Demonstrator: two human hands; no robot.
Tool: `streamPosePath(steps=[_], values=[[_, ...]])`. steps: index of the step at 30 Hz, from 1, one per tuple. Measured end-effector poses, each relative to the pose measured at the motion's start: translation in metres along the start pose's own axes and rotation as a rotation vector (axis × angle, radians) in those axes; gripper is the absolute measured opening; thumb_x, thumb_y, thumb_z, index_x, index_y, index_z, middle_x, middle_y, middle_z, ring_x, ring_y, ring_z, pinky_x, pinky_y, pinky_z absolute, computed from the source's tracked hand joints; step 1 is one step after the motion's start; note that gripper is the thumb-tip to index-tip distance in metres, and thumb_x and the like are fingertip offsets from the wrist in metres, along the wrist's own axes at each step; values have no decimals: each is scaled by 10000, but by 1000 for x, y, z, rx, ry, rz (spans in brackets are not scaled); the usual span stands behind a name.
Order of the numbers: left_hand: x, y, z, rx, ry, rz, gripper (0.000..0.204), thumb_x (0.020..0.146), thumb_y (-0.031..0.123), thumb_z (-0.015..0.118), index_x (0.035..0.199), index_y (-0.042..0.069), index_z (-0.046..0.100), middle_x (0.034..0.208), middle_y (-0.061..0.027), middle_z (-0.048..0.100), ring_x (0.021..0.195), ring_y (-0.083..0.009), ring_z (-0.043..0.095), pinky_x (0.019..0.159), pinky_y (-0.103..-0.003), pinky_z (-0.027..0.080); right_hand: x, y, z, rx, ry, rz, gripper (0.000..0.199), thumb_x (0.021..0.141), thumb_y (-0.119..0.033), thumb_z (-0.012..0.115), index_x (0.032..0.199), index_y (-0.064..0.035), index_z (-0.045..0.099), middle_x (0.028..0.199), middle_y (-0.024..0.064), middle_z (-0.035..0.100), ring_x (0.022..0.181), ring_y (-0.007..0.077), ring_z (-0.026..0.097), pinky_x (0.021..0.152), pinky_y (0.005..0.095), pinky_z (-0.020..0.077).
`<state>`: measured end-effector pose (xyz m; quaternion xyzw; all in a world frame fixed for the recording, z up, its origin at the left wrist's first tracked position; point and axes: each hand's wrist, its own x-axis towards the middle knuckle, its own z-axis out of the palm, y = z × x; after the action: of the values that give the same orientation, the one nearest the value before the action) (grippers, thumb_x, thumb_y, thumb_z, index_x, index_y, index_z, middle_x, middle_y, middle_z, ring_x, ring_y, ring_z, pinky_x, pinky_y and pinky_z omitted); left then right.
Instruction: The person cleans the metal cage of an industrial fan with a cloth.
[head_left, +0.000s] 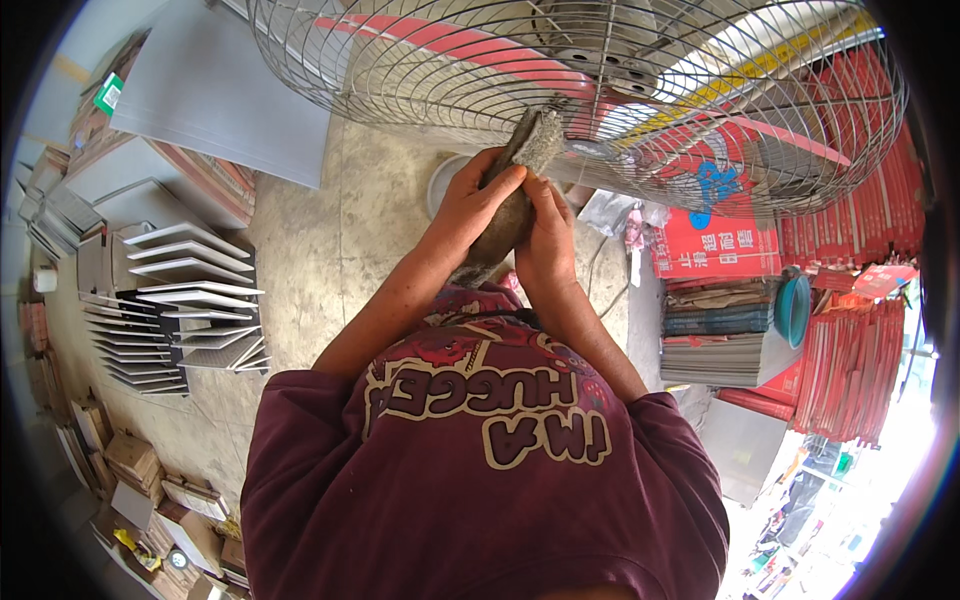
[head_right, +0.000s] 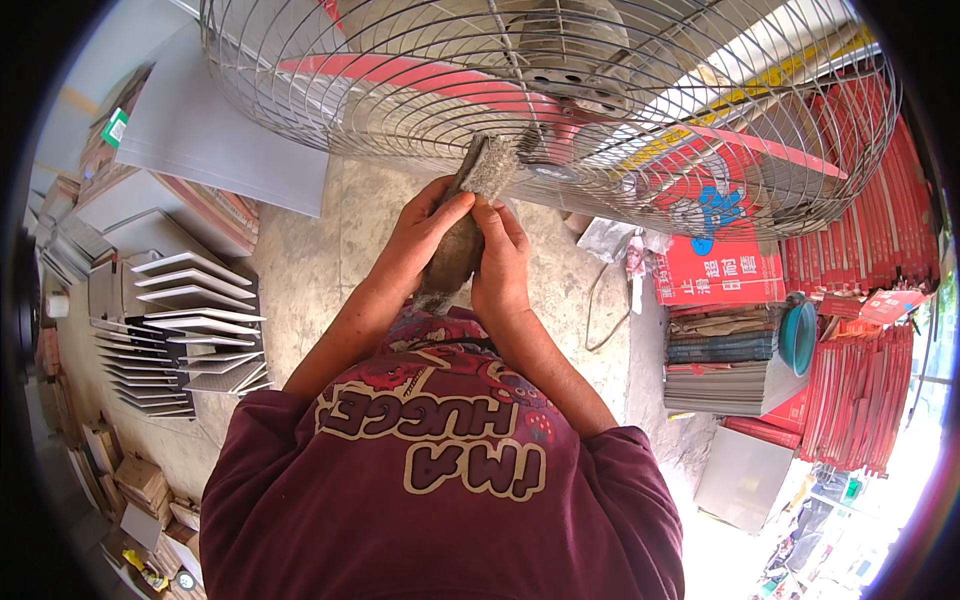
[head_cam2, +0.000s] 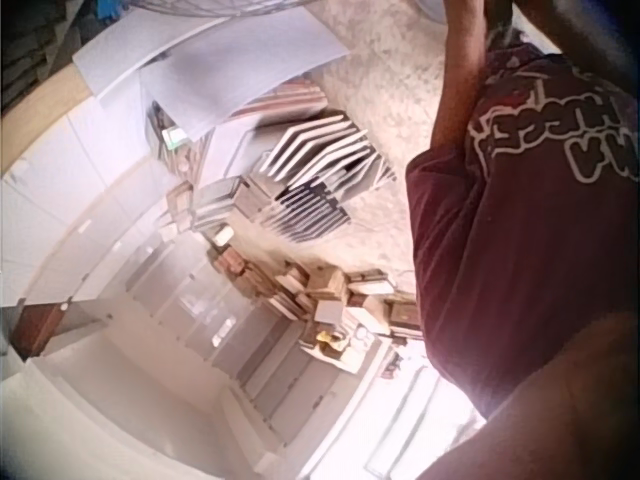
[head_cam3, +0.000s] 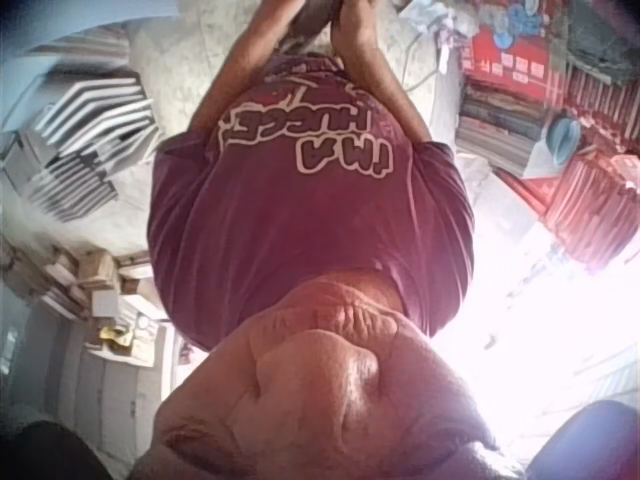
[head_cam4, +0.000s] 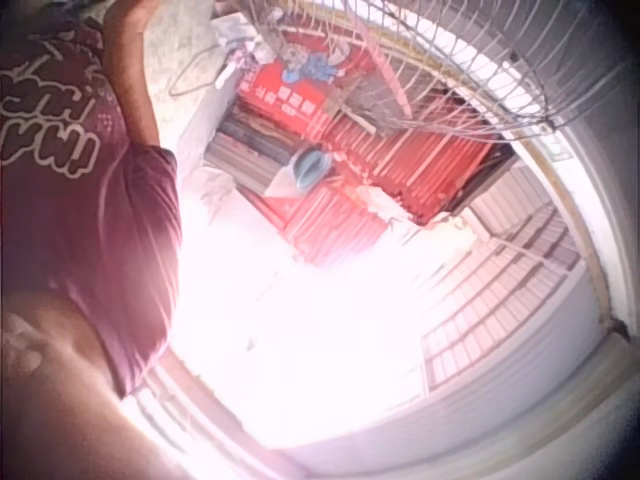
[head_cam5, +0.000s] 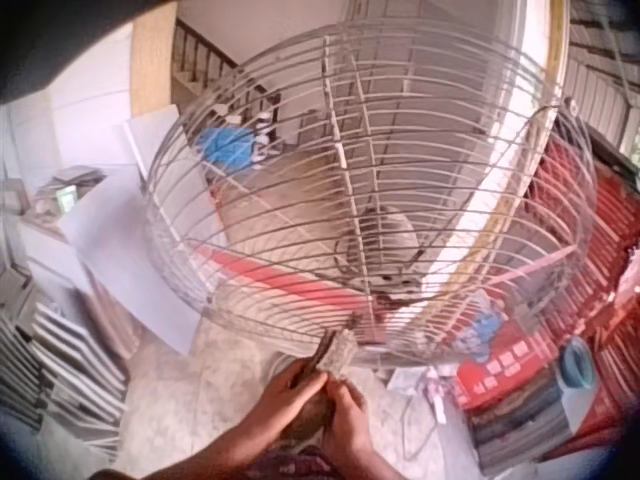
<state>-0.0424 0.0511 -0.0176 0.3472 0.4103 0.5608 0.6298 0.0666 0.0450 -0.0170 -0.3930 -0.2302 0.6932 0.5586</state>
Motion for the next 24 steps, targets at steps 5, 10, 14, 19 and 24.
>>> streamPosePath(steps=[5, 10, 14, 19, 24], values=[[1, -8, -6, -30, 21, 13, 368, 885, 255, 613, 1126, -17, 556, 967, -56, 602, 866, -98, 544, 760, -241, 447, 2, 3, 0, -20, -2, 38, 249, 885, -212, 588, 1060, -35, 588, 1007, 37, 603, 924, 136, 563, 811, 276, 452], [5, -16, -8, -28, 2, -18, 344, 885, 258, 611, 1087, -18, 570, 936, -52, 607, 840, -93, 546, 730, -238, 448, 3, 5, -4, -8, 16, 52, 257, 890, -224, 587, 1066, -37, 585, 998, 34, 603, 918, 137, 566, 810, 277, 454], [7, -18, -4, -58, -46, -60, 325, 885, 255, 612, 1067, -12, 578, 913, -46, 610, 823, -85, 545, 716, -237, 447, 0, 4, -6, 19, 64, 37, 252, 895, -232, 585, 1063, -45, 581, 988, 29, 605, 905, 136, 568, 803, 274, 454], [8, -6, 9, 31, -112, -15, 295, 917, 235, 579, 1121, 23, 558, 966, -21, 603, 877, -82, 553, 757, -236, 449, -6, -6, -5, 6, 76, -76, 215, 910, -224, 576, 1045, -57, 580, 974, 14, 608, 889, 110, 558, 784, 254, 448], [2, 13, 17, 78, -123, 205, 334, 901, 257, 604, 1100, -8, 558, 922, -34, 612, 845, -77, 529, 741, -232, 438, -15, -22, 9, -108, -53, -225, 239, 931, -221, 550, 1089, -42, 566, 1021, 25, 605, 933, 96, 553, 826, 247, 433]])
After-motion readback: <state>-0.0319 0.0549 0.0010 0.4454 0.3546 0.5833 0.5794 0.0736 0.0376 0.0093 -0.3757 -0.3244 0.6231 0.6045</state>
